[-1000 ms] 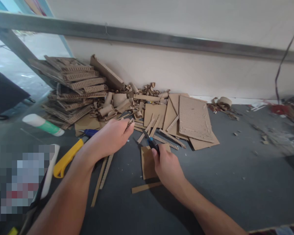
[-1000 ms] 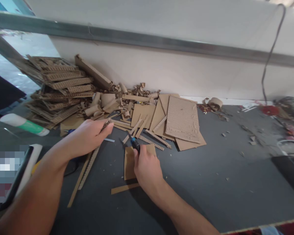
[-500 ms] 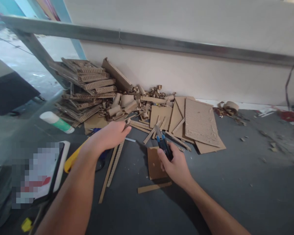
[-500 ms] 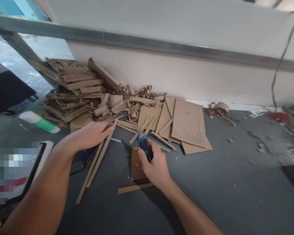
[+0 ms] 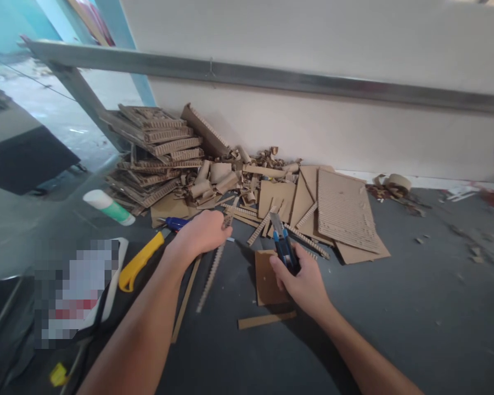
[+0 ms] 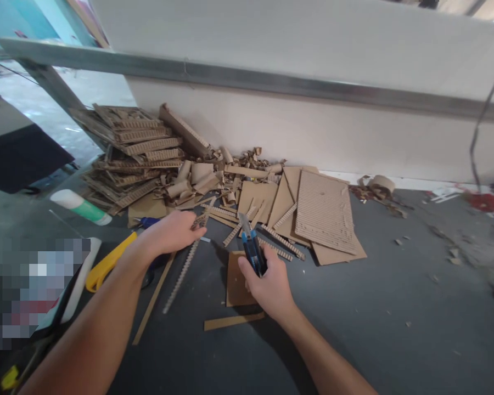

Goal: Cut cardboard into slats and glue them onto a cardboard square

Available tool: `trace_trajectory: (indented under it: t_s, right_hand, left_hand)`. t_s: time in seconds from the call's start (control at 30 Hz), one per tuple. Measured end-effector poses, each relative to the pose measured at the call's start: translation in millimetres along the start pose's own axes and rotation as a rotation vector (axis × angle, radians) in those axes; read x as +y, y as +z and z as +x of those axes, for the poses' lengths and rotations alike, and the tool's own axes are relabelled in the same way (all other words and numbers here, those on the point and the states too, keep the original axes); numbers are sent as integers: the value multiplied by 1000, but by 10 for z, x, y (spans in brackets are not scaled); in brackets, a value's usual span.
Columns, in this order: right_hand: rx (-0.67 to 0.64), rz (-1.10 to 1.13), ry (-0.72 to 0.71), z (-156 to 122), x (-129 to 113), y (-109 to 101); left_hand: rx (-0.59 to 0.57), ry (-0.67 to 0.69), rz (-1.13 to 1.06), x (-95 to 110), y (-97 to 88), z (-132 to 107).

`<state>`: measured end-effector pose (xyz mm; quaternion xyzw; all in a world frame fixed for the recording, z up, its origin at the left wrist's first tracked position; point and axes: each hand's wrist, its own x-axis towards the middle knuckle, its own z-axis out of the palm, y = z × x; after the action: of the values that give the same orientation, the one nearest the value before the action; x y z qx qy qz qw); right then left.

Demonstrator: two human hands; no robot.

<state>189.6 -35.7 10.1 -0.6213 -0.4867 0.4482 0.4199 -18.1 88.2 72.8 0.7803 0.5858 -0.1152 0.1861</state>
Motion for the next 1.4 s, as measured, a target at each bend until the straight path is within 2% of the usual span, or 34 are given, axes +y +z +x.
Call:
trace_trajectory:
  t_s: [0.13,0.27,0.43,0.57,0.63,0.7,0.83,0.93,1.03,1.1,1.17,1.27,1.4]
  right_hand:
    - [-41,126,-31,-6,9,-10]
    - [-28,187,-68,10,11,-25]
    - [-118,299,-62,-6,-53,-26]
    - [-352,385,50,-89,-119,13]
    - [-451,400,116,-132,-164,29]
    - [-468,370,150,-149,-230,14]
    - [-406,159,136,-67,-418,-177]
    - [-310,-50,32,59,-573,-443]
    - [-178,-373,-167,184,-731,-724]
    - [-175,-658,-335,249,-831,-879]
    - [-101,-878,-453,294,-910,-993]
    - [-30,-977,-589,325,-953,-1093]
    - [85,-1055,-661,337,-891,-1149]
  left_hand:
    - [94,145,-300,83,-67,-38]
    - [212,199,-473,150,-78,-72]
    - [191,308,-838,240,-61,-138]
    - [156,392,-1146,332,-37,-185]
    - [141,407,-1226,351,-26,-189]
    - [128,413,-1240,338,-24,-185]
    - [121,425,-1221,240,-57,-166]
    - [150,405,-1263,141,-109,-164]
    - [146,378,-1329,42,-167,-180]
    - [122,360,-1379,-18,-191,-190]
    - [100,352,-1384,-68,-194,-188]
    - [59,352,-1337,-121,-161,-150]
    - [17,284,-1336,-153,-107,-78]
